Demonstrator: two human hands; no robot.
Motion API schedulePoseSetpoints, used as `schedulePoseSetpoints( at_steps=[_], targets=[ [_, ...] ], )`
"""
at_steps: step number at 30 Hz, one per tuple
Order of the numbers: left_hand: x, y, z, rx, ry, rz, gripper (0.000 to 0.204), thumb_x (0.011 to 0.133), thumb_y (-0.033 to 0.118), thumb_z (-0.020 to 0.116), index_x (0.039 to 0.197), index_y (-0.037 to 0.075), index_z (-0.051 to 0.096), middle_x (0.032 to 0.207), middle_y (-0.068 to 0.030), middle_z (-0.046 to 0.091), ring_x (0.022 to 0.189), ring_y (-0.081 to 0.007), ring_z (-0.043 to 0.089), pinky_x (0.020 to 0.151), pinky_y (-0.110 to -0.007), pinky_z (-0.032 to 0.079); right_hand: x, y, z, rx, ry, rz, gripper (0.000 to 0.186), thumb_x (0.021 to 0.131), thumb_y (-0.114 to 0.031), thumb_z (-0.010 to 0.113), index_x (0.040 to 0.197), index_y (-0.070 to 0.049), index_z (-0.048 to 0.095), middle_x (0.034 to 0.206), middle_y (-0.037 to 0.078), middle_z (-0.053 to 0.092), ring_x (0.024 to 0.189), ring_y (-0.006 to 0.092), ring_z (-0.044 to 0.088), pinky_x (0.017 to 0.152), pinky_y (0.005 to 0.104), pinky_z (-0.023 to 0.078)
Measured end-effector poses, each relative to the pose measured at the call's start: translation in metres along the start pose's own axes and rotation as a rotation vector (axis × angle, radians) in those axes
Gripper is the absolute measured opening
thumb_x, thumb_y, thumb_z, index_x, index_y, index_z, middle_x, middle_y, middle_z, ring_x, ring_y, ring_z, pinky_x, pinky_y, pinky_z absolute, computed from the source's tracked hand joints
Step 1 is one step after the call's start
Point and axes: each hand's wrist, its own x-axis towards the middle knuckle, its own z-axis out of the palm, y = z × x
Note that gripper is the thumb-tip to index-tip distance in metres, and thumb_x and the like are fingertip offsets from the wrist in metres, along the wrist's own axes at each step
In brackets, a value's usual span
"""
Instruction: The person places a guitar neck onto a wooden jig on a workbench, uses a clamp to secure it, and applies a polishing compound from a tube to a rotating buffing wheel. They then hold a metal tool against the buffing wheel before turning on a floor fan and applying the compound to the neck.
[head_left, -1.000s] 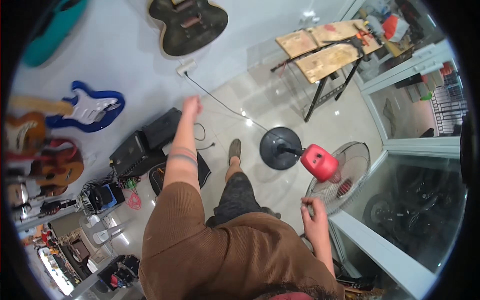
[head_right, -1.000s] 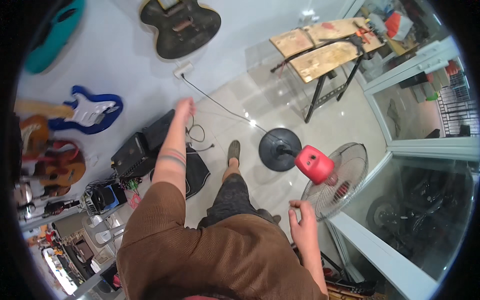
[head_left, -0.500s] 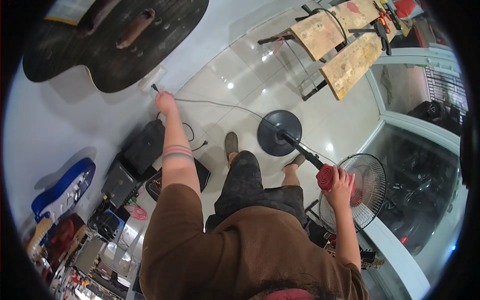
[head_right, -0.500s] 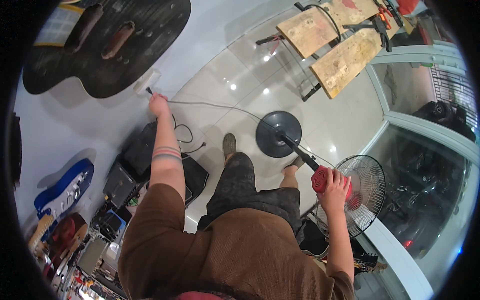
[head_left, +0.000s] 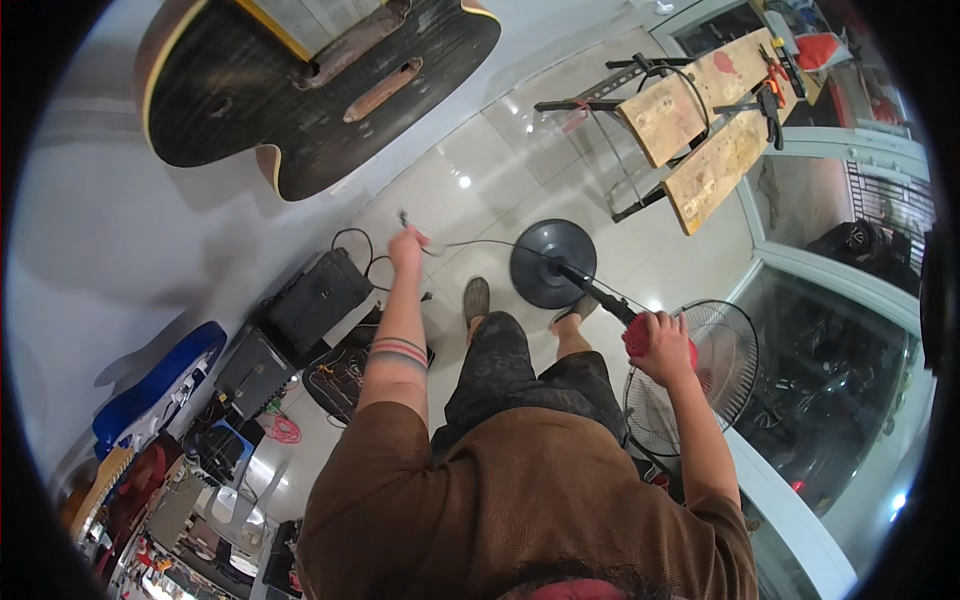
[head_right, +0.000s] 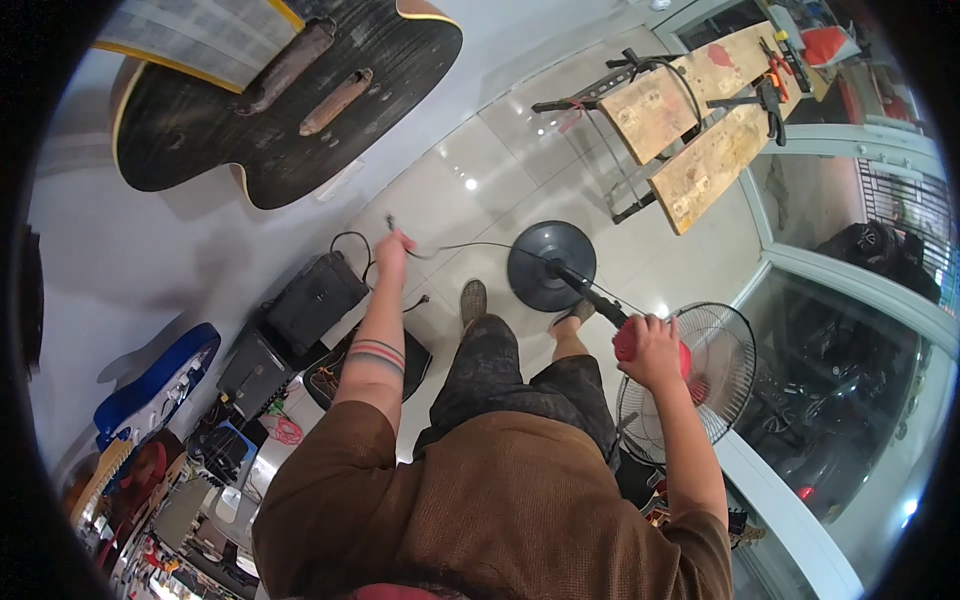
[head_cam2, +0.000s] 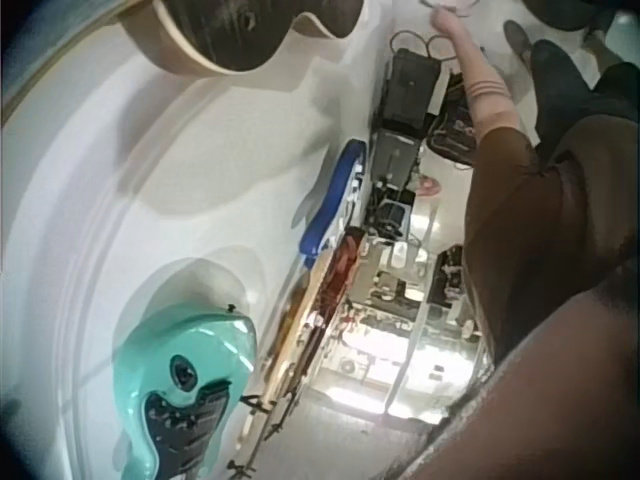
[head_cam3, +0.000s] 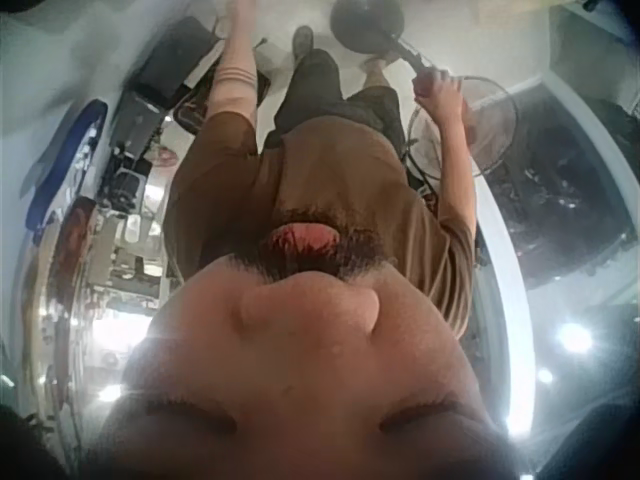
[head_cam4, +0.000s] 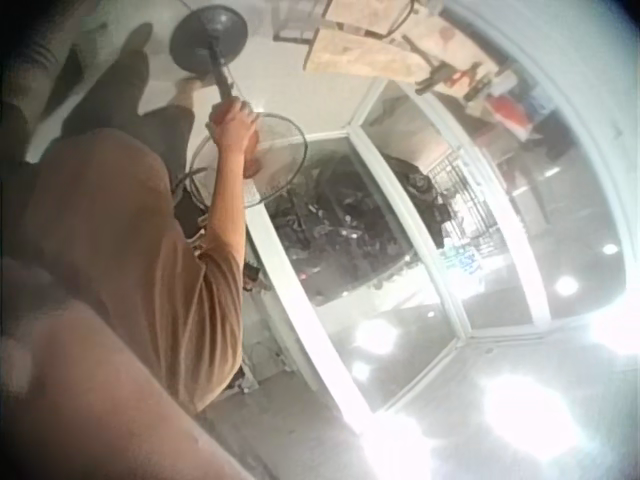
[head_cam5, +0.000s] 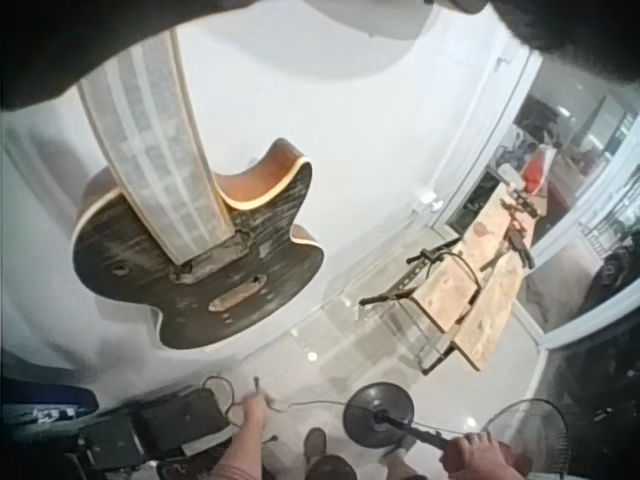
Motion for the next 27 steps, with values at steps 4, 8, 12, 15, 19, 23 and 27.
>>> schedulePoseSetpoints(
  at_steps=[4,8,12,15,19,23,27],
  targets=[
    [-0.021,-0.006,0.031,0.125,-0.208,-0.054,0.055,0.103,0.046,0.064,0.122,-0.004,0.073,0.12,-0.0188,0.075,0.112,-0.0297,0.068,0.099,-0.042,0.05,0.037,-0.04,-0.036,-0.035,0.061,-0.061,0.074,0.072,-0.04,0.089,0.133,-0.008,0.061,0.131,0.019,0.063,0.131,0.0355,0.058,0.125,0.0612,0.029],
    [-0.052,0.05,0.033,0.44,-0.411,0.112,0.087,0.1,0.053,0.068,0.158,-0.007,0.045,0.158,-0.0287,0.053,0.147,-0.0379,0.051,0.121,-0.043,0.041,0.074,-0.06,-0.05,-0.222,-0.027,-0.135,0.059,0.081,-0.044,0.084,0.129,-0.013,0.07,0.127,0.012,0.069,0.13,0.0304,0.061,0.115,0.0607,0.039],
    [-0.102,0.072,0.023,0.419,-0.62,0.049,0.047,0.102,0.03,0.066,0.13,-0.007,0.069,0.106,-0.0133,0.075,0.094,-0.0218,0.07,0.085,-0.037,0.055,0.101,-0.089,-0.081,-0.045,0.059,-0.075,0.043,0.088,-0.037,0.076,0.128,-0.019,0.075,0.142,0.011,0.058,0.131,0.0379,0.059,0.11,0.0589,0.046],
    [-0.172,0.092,0.008,0.377,-0.676,0.137,0.043,0.102,0.024,0.065,0.133,-0.006,0.068,0.105,-0.0114,0.074,0.092,-0.019,0.069,0.083,-0.034,0.054,0.114,-0.113,-0.093,-0.131,0.23,-0.137,0.044,0.09,-0.037,0.073,0.131,-0.019,0.074,0.146,0.012,0.056,0.137,0.0412,0.054,0.109,0.0612,0.044],
    [-0.252,0.133,-0.035,0.284,-0.496,0.117,0.041,0.104,0.021,0.064,0.136,-0.005,0.066,0.112,-0.0127,0.074,0.099,-0.0195,0.069,0.089,-0.033,0.054,0.181,-0.194,-0.124,-0.197,0.257,-0.093,0.061,0.09,-0.04,0.075,0.148,-0.02,0.066,0.162,0.014,0.047,0.151,0.0443,0.042,0.117,0.0668,0.036],
    [-0.279,0.147,-0.061,0.276,-0.472,0.233,0.038,0.106,0.019,0.063,0.136,-0.004,0.066,0.119,-0.0131,0.073,0.109,-0.0206,0.068,0.095,-0.034,0.053,0.218,-0.223,-0.141,-0.206,0.221,0.04,0.068,0.095,-0.042,0.071,0.157,-0.02,0.057,0.171,0.017,0.04,0.159,0.0402,0.033,0.124,0.0683,0.026],
    [-0.282,0.19,-0.053,0.368,-0.458,0.471,0.035,0.108,0.017,0.062,0.135,-0.005,0.066,0.125,-0.0137,0.072,0.116,-0.0225,0.066,0.101,-0.035,0.052,0.25,-0.214,-0.187,-0.193,0.008,-0.07,0.076,0.093,-0.049,0.071,0.158,-0.013,0.055,0.168,0.015,0.045,0.154,0.0393,0.042,0.127,0.0657,0.021]
  ],
)
